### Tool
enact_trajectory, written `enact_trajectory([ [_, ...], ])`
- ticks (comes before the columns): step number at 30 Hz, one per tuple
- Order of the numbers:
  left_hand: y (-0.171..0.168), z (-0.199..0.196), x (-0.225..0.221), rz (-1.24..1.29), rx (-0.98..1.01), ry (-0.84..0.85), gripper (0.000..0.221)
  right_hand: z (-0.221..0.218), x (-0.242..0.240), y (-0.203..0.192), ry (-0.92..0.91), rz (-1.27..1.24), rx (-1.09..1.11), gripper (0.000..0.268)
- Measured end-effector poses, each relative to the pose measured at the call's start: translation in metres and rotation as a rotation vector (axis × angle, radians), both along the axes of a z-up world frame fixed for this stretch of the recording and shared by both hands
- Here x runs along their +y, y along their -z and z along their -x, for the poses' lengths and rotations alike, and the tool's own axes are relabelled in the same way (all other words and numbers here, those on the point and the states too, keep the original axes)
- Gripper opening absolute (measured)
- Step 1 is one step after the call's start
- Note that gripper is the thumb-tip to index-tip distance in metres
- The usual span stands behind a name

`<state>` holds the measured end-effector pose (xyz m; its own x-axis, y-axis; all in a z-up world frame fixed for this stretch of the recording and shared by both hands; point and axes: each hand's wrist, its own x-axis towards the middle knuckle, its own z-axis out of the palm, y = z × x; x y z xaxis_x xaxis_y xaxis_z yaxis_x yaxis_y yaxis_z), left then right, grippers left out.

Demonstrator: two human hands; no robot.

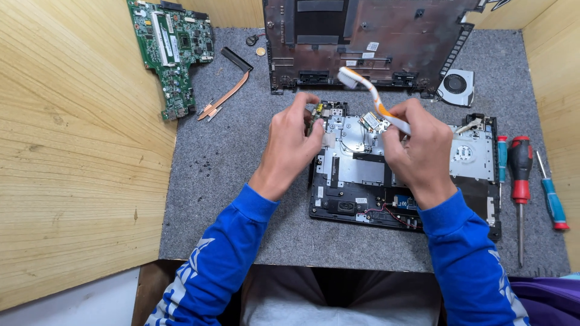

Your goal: Cleaning a laptop fan and securing internal components into the chassis using a screwdriver and a brush.

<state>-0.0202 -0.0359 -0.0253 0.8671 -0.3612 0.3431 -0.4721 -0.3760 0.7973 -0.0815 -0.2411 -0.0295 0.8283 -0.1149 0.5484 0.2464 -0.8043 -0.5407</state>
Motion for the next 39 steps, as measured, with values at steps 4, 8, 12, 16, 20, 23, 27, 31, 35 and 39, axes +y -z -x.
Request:
enact_trajectory([
  [4, 0.010, -0.006, -0.001, 0.081, 0.126, -0.083, 0.021, 0.000, 0.005, 0.000, -0.077, 0.052, -0.020, 0.018],
  [8, -0.003, -0.010, 0.008, 0.220, 0.133, -0.175, 0.019, 0.001, 0.007, 0.001, -0.078, 0.055, -0.037, 0.018],
  [12, 0.009, -0.024, 0.018, 0.481, 0.236, -0.051, 0.023, 0.003, 0.011, -0.001, -0.054, 0.010, -0.033, 0.014],
  [16, 0.000, -0.015, 0.007, 0.670, 0.331, 0.148, 0.031, 0.002, 0.016, -0.002, -0.078, 0.069, -0.070, 0.009],
  [20, 0.001, -0.012, 0.005, 0.739, 0.417, 0.253, 0.030, 0.003, 0.013, -0.003, -0.049, 0.118, -0.200, 0.012],
  [23, 0.005, -0.012, 0.006, 0.777, 0.447, 0.273, 0.035, 0.001, 0.003, -0.001, 0.020, 0.158, -0.254, 0.018],
  [27, 0.003, -0.011, 0.007, 0.762, 0.486, 0.260, 0.033, 0.004, 0.004, 0.000, 0.003, 0.116, -0.240, 0.019],
  [31, 0.015, -0.021, 0.010, 0.829, 0.506, 0.124, 0.031, 0.010, 0.021, -0.005, -0.063, 0.189, -0.209, 0.021],
  [35, 0.012, -0.020, 0.011, 0.901, 0.483, 0.035, 0.031, 0.010, 0.017, -0.002, -0.009, 0.234, -0.181, 0.022],
  [39, 0.022, -0.030, 0.016, 0.969, 0.492, -0.021, 0.034, 0.014, 0.034, -0.004, -0.044, 0.301, -0.105, 0.027],
])
